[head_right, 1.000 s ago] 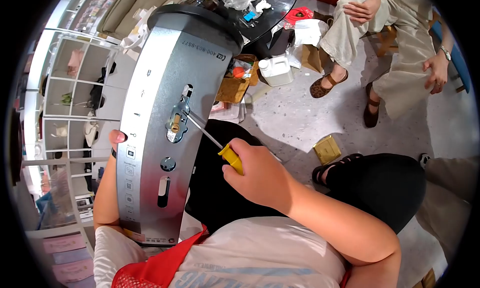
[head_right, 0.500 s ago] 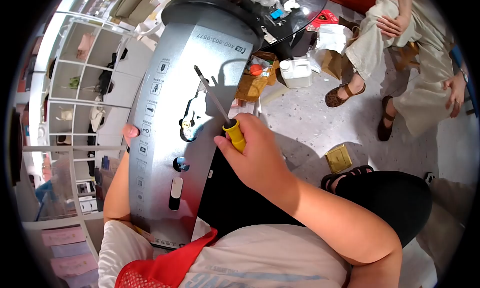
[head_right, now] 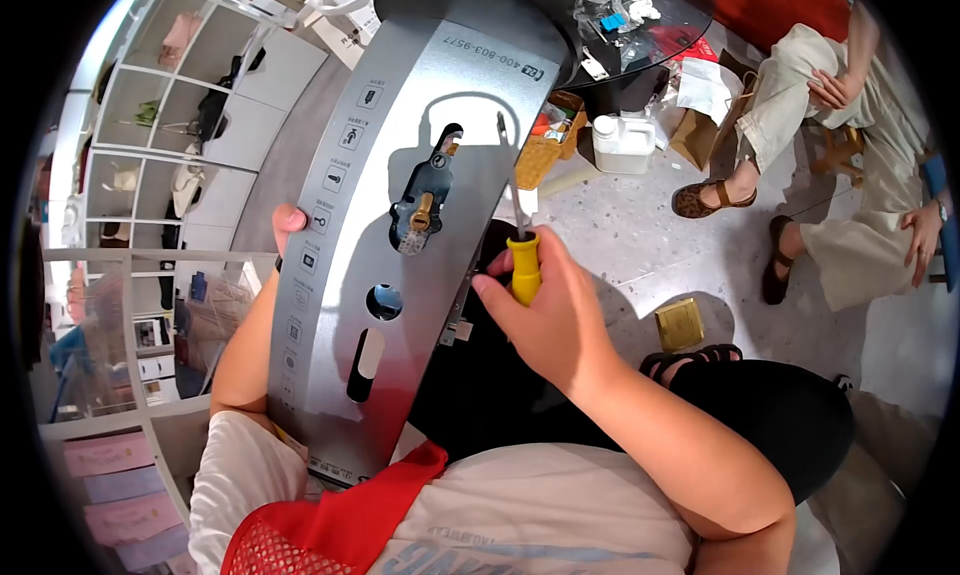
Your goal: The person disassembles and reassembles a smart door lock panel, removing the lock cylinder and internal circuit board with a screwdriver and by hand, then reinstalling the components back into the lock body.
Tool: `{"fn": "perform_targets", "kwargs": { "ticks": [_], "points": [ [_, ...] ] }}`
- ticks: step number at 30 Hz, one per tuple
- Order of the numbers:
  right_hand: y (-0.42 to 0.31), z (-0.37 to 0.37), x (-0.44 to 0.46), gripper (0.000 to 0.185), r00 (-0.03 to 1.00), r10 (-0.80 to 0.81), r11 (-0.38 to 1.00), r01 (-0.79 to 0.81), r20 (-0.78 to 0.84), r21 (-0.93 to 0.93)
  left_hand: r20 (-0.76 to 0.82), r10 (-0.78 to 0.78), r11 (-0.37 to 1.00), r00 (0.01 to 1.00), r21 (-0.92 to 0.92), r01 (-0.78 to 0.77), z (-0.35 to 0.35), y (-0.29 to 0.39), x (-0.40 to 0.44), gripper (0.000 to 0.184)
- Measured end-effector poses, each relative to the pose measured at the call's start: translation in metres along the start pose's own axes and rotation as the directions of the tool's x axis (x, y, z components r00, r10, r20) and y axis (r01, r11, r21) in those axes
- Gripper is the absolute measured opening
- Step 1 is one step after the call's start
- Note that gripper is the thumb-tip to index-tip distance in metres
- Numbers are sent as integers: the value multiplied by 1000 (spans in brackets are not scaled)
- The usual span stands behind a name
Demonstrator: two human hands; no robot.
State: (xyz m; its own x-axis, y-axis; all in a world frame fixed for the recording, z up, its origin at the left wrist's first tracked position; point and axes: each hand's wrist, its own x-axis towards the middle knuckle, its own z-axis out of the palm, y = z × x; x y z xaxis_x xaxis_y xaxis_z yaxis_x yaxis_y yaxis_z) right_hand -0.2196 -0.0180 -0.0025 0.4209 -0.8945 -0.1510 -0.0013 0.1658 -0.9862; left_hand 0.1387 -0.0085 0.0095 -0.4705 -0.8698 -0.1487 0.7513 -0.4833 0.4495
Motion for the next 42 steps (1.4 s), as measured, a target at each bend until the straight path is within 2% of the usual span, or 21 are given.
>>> {"fn": "perform_targets", "kwargs": {
  "ticks": [1,4,8,11,14,17,20,23,26,30,34,38,42],
  "points": [
    [3,3,-3,28,1000,-26,1000,26,-2,1,7,0,1000,1000,-12,0,2,-1,2,82],
    [-4,1,-9,28,988,144,973,-151,53,172,-28,9,1000,1000,-15,-9,8,-5,8,82],
    [-7,7,-10,26,995,98,984,-101,27,149,-86,3,1000,996,25,0,5,1,10,81],
    [-3,9,-2,30,1000,-24,1000,24,-11,-14,-95,-23,999,995,27,26,13,-2,16,81],
    [-3,4,6,36,1000,15,997,-15,2,-81,-171,21,996,985,94,-4,13,-8,19,80],
    [6,0,12,37,998,57,998,-58,39,11,-170,-19,998,985,50,28,11,-11,17,80],
    [-6,-4,9,36,972,201,952,-223,122,212,-195,-11,997,981,75,26,15,-14,17,80],
    [-15,-12,8,33,969,185,966,-209,162,150,-196,-11,997,981,73,25,25,-23,19,80],
    [-3,-13,0,31,976,184,976,-195,115,97,-161,-14,998,987,56,23,14,-28,17,81],
    [19,-15,-10,28,999,14,991,-20,52,135,-171,7,1000,985,28,-3,12,-44,21,83],
    [4,-17,-19,24,982,171,943,-187,82,275,-186,43,999,982,20,-40,21,-53,22,85],
    [4,-18,-22,27,960,247,920,-275,133,279,-144,25,1000,989,1,-25,6,-52,17,84],
    [-1,-18,-28,29,962,243,924,-268,121,272,-128,16,1000,992,17,-14,8,-49,15,82]
  ]
}}
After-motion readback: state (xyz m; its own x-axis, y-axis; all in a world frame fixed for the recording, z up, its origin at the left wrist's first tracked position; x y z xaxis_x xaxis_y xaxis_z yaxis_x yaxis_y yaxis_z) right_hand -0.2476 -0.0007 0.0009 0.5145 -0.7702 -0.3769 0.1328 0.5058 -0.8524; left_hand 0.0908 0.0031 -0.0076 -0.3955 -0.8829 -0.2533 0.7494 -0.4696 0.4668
